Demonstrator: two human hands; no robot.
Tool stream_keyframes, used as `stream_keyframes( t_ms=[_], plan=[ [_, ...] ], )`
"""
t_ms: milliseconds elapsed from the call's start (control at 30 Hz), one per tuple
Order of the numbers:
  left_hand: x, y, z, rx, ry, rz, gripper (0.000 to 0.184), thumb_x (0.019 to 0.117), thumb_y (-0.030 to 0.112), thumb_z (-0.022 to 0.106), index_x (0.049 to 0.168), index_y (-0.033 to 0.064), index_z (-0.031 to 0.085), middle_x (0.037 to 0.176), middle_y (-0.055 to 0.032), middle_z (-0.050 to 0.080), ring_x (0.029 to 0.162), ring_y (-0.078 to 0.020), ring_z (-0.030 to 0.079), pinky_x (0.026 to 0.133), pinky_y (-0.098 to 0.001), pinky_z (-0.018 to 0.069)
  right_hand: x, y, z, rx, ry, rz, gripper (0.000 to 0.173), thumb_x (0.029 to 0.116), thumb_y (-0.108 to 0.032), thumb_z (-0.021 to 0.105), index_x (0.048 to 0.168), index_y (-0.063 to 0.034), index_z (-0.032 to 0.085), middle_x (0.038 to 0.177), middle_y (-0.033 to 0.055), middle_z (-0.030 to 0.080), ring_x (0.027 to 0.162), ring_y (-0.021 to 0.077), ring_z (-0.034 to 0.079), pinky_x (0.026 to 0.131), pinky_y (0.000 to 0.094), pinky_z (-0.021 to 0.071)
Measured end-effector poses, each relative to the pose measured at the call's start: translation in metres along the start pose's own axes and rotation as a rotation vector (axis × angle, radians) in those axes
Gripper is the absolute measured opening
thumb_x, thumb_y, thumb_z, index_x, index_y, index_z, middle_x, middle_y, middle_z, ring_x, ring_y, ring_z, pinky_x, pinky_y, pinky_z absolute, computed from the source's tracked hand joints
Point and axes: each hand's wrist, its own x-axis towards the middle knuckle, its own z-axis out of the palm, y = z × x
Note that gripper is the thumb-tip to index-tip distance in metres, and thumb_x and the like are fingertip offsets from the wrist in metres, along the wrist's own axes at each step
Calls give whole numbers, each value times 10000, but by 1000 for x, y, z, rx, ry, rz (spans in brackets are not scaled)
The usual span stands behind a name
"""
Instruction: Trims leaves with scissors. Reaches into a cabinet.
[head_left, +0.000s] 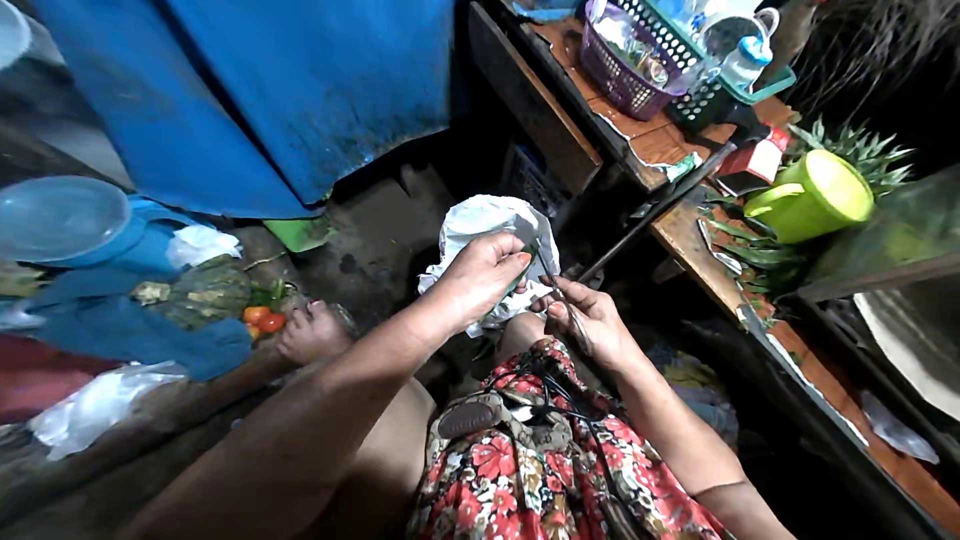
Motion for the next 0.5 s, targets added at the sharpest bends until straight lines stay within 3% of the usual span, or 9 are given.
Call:
stream_keyframes(
  t_ms=[167, 333, 500],
  plan=[
    [-3, 2, 0, 140, -61, -62, 185, 1076, 163, 525, 1039, 38, 656, 804, -58, 661, 719, -127, 641, 695, -301, 541, 0, 1, 3, 2, -7, 33, 394, 1045, -223, 584, 1358, 15, 602, 940, 46, 731, 694, 62, 651, 645, 217, 561],
    [-4, 7, -4, 12, -92, -147, 135, 1046, 78, 563, 1140, -9, 606, 854, -95, 641, 751, -147, 672, 724, -298, 589, 2, 1, 3, 1, 7, 27, 372, 1039, -191, 589, 1344, 20, 609, 902, 37, 722, 652, 48, 630, 610, 195, 544],
    [-4, 2, -12, 50, -160, -203, 43, 1011, 46, 611, 1027, 8, 622, 814, -80, 659, 707, -136, 648, 669, -266, 550, 6, 1, 2, 18, 27, 43, 372, 1027, -184, 612, 1345, 8, 620, 869, 47, 719, 616, 51, 609, 590, 200, 532]
  ],
)
